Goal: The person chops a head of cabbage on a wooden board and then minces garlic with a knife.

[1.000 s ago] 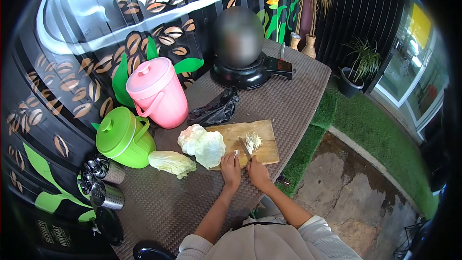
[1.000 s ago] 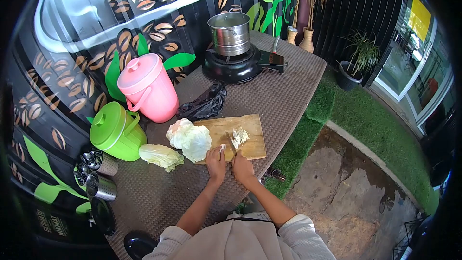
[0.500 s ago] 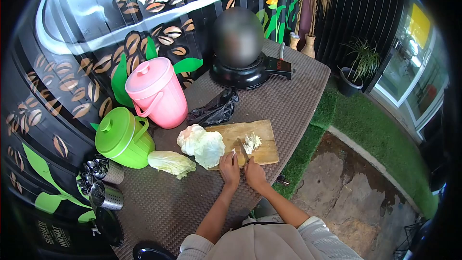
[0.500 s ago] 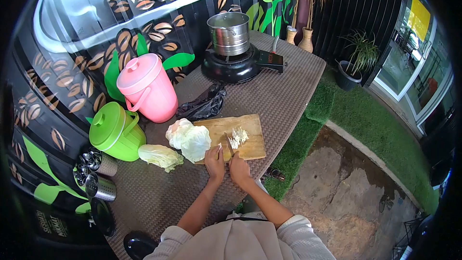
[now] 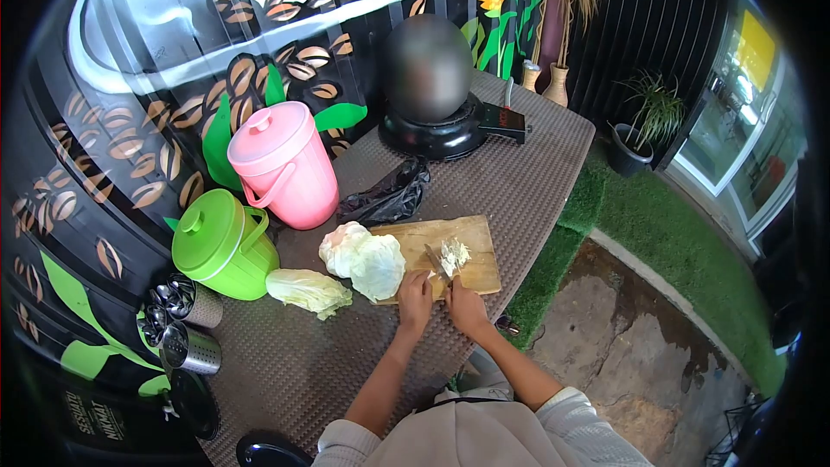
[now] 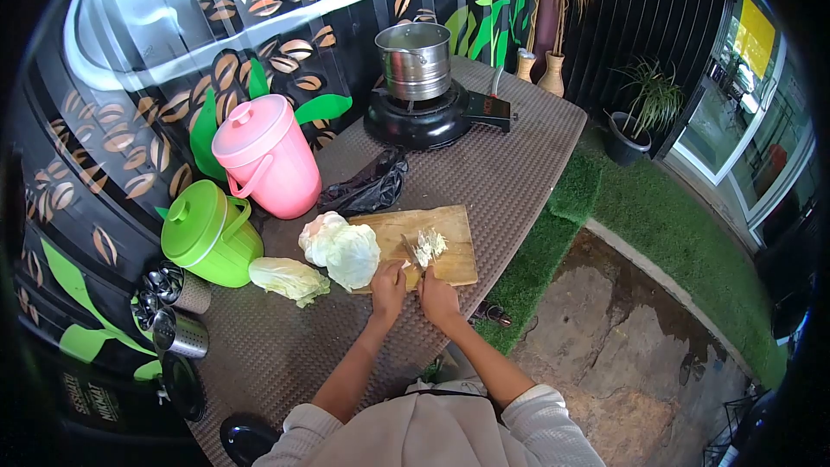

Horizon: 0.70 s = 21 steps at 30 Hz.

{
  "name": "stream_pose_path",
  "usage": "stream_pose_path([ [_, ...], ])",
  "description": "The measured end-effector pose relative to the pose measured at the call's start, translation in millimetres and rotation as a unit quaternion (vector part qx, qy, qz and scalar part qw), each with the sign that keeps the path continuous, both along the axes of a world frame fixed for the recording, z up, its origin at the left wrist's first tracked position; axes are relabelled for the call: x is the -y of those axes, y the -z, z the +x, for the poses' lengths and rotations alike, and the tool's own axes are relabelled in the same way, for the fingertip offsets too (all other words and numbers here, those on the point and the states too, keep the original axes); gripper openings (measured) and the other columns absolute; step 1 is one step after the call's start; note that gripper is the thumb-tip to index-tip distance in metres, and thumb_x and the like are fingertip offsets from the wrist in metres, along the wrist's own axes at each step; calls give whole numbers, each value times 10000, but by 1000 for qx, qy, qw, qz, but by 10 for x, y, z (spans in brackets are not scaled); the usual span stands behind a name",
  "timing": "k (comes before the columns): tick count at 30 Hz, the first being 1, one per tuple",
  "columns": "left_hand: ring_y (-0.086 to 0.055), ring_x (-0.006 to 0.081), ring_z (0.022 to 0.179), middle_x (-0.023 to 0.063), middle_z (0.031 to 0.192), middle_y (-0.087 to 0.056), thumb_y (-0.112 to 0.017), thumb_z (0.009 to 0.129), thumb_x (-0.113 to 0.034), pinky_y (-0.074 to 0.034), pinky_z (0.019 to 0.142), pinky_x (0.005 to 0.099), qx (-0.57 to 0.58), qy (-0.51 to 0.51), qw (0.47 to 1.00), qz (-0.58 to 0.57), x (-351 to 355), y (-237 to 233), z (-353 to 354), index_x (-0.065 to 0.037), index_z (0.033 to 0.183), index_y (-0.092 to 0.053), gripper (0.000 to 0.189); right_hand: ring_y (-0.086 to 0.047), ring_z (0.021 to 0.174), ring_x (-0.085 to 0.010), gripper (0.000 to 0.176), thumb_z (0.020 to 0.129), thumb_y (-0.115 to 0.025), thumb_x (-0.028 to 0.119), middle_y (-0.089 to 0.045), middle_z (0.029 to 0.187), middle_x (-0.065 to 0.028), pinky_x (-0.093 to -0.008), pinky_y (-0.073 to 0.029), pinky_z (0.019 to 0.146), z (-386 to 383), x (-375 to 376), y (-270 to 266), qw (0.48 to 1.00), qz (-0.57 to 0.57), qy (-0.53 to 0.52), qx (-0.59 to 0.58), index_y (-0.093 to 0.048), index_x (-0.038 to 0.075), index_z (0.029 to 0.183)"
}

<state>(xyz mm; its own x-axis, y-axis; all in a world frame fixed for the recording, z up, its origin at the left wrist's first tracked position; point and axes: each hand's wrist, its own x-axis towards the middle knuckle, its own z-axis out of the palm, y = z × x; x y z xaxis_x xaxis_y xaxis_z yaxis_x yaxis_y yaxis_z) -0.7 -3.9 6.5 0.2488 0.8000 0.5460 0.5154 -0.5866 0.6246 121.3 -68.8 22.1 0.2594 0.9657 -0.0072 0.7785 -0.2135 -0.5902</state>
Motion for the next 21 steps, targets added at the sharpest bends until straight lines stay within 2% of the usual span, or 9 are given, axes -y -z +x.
stream_pose_path([
  [2, -622, 349, 933, 182, 970, -667, -610, 847, -22, -488, 844, 419, 5, 6, 1000, -12, -60, 25, -8, 26, 980, -688, 162, -647, 714, -455, 259, 949, -480, 227, -631, 745, -285, -527, -526, 627, -6, 14, -60, 1000, -12, -14, 14, -425, -12, 1031],
  [4, -623, 351, 932, 184, 967, -667, -610, 843, -19, -489, 841, 416, 9, 14, 1000, -23, -94, 8, -15, 24, 975, -691, 161, -621, 699, -487, 260, 957, -475, 239, -614, 718, -292, -564, -499, 624, -15, 30, -69, 1000, -3, -19, -7, -434, -10, 1019],
  [6, -622, 344, 936, 173, 966, -669, -614, 841, -24, -493, 833, 403, 21, 24, 997, -67, -107, 22, -26, 18, 962, -693, 150, -622, 698, -485, 254, 956, -476, 235, -613, 717, -291, -564, -499, 622, -28, 25, -63, 1000, -2, -17, -6, -433, -8, 1017],
  [11, -622, 331, 935, 152, 966, -673, -622, 828, 2, -496, 827, 385, 36, 17, 999, -38, -97, 97, -7, 21, 932, -688, 124, -624, 690, -478, 245, 954, -476, 225, -614, 710, -286, -567, -500, 620, -56, 26, -97, 1000, -8, -21, 1, -425, -6, 1019],
  [21, -627, 310, 969, 145, 982, -676, -609, 808, 65, -509, 840, 374, 62, 18, 998, -22, -69, 109, 5, 29, 925, -679, 141, -631, 758, -491, 223, 956, -470, 206, -631, 792, -281, -556, -513, 662, -163, 102, -76, 1000, -28, -3, 11, -413, 6, 1036],
])
